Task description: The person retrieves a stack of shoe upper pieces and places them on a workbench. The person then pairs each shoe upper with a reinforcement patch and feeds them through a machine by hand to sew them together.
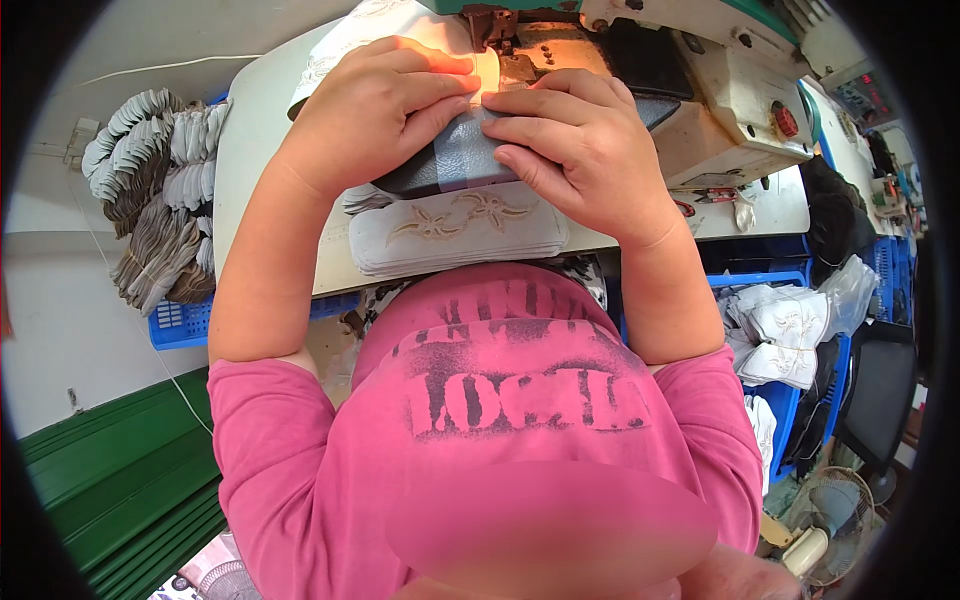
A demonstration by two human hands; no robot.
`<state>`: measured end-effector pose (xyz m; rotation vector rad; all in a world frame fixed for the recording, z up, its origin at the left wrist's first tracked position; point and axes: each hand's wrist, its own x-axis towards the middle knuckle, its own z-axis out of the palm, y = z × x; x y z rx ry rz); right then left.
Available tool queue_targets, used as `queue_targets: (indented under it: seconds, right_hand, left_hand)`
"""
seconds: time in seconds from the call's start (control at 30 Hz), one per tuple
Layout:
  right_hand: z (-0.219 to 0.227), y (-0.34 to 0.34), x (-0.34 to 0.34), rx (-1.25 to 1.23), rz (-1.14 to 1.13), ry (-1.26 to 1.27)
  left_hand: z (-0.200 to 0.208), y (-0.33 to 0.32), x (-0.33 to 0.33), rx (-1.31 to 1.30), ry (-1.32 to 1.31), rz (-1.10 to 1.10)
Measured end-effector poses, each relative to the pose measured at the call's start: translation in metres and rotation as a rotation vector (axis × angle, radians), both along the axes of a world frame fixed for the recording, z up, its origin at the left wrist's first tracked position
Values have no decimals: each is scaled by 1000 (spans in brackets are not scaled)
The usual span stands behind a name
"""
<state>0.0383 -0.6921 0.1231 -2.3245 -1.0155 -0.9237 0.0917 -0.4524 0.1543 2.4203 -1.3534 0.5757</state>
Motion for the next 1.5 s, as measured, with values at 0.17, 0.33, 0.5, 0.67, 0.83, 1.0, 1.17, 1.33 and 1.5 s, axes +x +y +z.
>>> queue_targets:
  seconds: [0.17,0.33,0.5,0.67,0.83,1.0,1.17,1.33,1.5]
  right_hand:
    - [2,0,-2,-5,2,32]
    - [3,-1,-4,-16,1,77]
    - [-3,-1,1,33,-1,-6]
    - [-3,0,2,22,-4,-3]
    - [-2,-1,-1,47,0,-12]
    - [-16,-1,-42,255,217,-86]
    - [-55,21,-67,390,449,494]
    - [-64,37,-66,306,697,678]
    - [-56,35,-68,223,688,838]
  left_hand:
    - [0,-1,0,71,-30,67]
    - [1,-5,3,125,-15,135]
    - [2,-14,10,162,-15,222]
    - [3,-12,25,145,33,247]
    - [2,-14,23,76,103,395]
    - [15,-3,-17,232,27,510]
    - [25,-4,-56,87,171,118]
    - [8,-7,-38,58,10,99]
    - [2,-21,-42,58,9,349]
